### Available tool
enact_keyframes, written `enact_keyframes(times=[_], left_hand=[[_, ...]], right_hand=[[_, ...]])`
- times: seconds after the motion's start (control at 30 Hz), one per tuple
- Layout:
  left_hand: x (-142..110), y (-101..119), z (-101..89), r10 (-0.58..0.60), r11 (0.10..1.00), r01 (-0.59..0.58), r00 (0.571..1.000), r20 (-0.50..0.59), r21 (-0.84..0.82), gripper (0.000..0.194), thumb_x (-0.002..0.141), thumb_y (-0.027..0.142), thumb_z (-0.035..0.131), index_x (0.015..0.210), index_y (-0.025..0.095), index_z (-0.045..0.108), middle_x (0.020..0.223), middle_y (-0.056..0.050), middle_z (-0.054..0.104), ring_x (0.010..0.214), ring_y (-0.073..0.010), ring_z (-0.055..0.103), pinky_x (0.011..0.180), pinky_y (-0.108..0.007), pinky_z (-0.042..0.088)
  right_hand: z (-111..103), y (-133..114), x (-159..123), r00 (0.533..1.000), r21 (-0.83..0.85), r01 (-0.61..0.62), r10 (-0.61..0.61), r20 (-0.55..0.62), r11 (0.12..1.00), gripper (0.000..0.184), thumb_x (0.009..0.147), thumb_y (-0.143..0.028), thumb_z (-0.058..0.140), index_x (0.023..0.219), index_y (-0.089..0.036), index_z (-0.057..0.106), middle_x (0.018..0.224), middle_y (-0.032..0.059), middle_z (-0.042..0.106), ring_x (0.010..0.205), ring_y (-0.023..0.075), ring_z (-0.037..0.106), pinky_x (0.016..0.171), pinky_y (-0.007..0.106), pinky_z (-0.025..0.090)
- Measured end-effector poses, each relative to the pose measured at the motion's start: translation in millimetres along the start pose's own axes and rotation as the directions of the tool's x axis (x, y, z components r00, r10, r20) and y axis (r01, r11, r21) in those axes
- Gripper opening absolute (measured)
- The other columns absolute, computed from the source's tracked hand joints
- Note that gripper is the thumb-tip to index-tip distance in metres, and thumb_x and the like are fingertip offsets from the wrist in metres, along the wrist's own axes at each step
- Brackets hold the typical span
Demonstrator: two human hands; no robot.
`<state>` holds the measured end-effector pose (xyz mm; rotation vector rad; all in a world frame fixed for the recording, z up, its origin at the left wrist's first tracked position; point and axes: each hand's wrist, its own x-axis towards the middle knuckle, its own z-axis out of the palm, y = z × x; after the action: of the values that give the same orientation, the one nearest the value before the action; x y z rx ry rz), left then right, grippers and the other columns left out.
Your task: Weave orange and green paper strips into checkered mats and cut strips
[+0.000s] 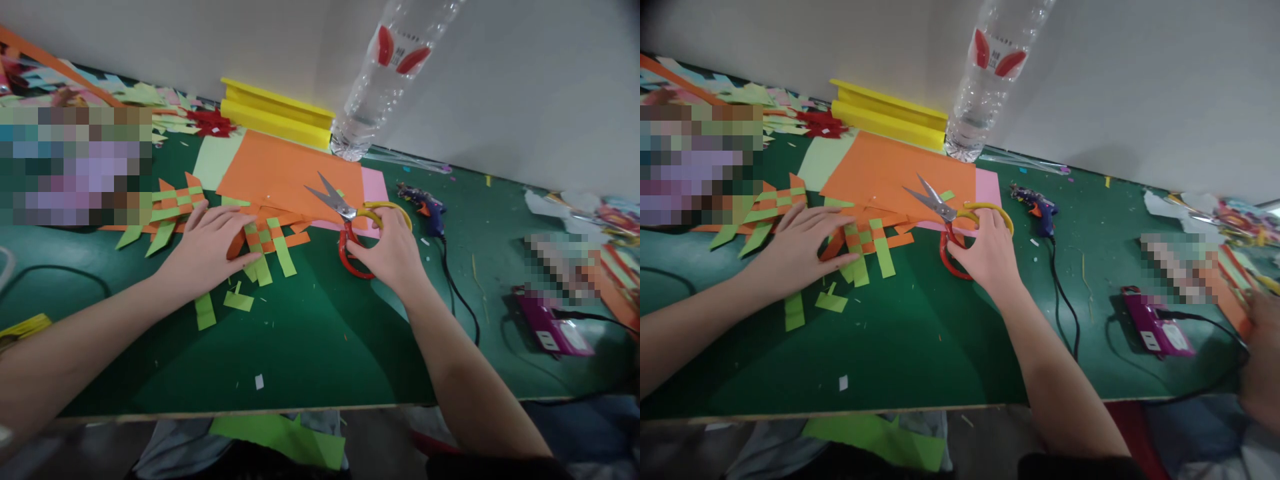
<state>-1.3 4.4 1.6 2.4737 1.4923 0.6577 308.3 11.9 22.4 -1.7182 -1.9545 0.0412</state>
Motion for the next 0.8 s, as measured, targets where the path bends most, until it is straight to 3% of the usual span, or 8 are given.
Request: enact_keyframes(times=[0.2, 0.37, 0.53, 0.67, 0.8], left_hand=[[2, 0, -3.3, -0.041, 0.994, 0.037, 0.999, -0.036, -0.105, 0.046, 0.083, 0.042, 0.064, 0.126, 0.027, 0.054, 0.124, -0.009, 0.065, 0.121, -0.0330, 0.055, 0.113, -0.055, 0.025], [5, 2, -8.6, -0.111, 0.972, 0.092, 0.991, -0.080, -0.216, 0.033, 0.083, 0.036, 0.065, 0.114, 0.028, 0.060, 0.107, -0.005, 0.070, 0.100, -0.0271, 0.064, 0.102, -0.047, 0.039], [6, 1, -10.0, -0.181, 0.958, 0.155, 0.980, -0.088, -0.239, 0.025, 0.084, 0.039, 0.063, 0.104, 0.024, 0.066, 0.099, -0.005, 0.073, 0.092, -0.0252, 0.065, 0.089, -0.039, 0.045], [7, 4, -16.6, -0.298, 0.925, 0.268, 0.952, -0.076, -0.269, 0.022, 0.087, 0.040, 0.058, 0.090, 0.022, 0.071, 0.092, -0.004, 0.075, 0.073, -0.0197, 0.062, 0.065, -0.030, 0.045], [7, 6, -23.5, -0.409, 0.828, 0.333, 0.909, -0.081, -0.452, 0.018, 0.083, 0.037, 0.066, 0.084, 0.020, 0.071, 0.085, -0.004, 0.076, 0.072, -0.0176, 0.064, 0.067, -0.029, 0.048]], right_hand=[[1, 0, 0, 1.000, -0.014, 0.006, -0.006, -0.001, 1.000, 0.046, 0.067, -0.037, 0.071, 0.105, -0.021, 0.052, 0.115, 0.0132, 0.062, 0.109, 0.0337, 0.058, 0.087, 0.051, 0.047], [0, 0, -1, 1.000, -0.009, 0.016, -0.016, 0.000, 1.000, 0.046, 0.067, -0.035, 0.072, 0.106, -0.021, 0.052, 0.116, 0.0135, 0.062, 0.110, 0.0335, 0.058, 0.089, 0.051, 0.047], [-1, -1, -1, 1.000, 0.001, 0.003, -0.003, 0.005, 1.000, 0.046, 0.066, -0.036, 0.071, 0.105, -0.021, 0.052, 0.116, 0.0136, 0.062, 0.109, 0.0341, 0.058, 0.089, 0.052, 0.046], [-1, -1, 0, 1.000, -0.010, -0.010, 0.010, 0.012, 1.000, 0.047, 0.066, -0.037, 0.071, 0.105, -0.020, 0.052, 0.114, 0.0141, 0.062, 0.108, 0.0339, 0.058, 0.089, 0.052, 0.046], [0, -1, 0, 1.000, -0.017, -0.017, 0.018, 0.020, 1.000, 0.049, 0.065, -0.037, 0.071, 0.106, -0.018, 0.053, 0.115, 0.0157, 0.062, 0.109, 0.0342, 0.058, 0.090, 0.051, 0.046]])
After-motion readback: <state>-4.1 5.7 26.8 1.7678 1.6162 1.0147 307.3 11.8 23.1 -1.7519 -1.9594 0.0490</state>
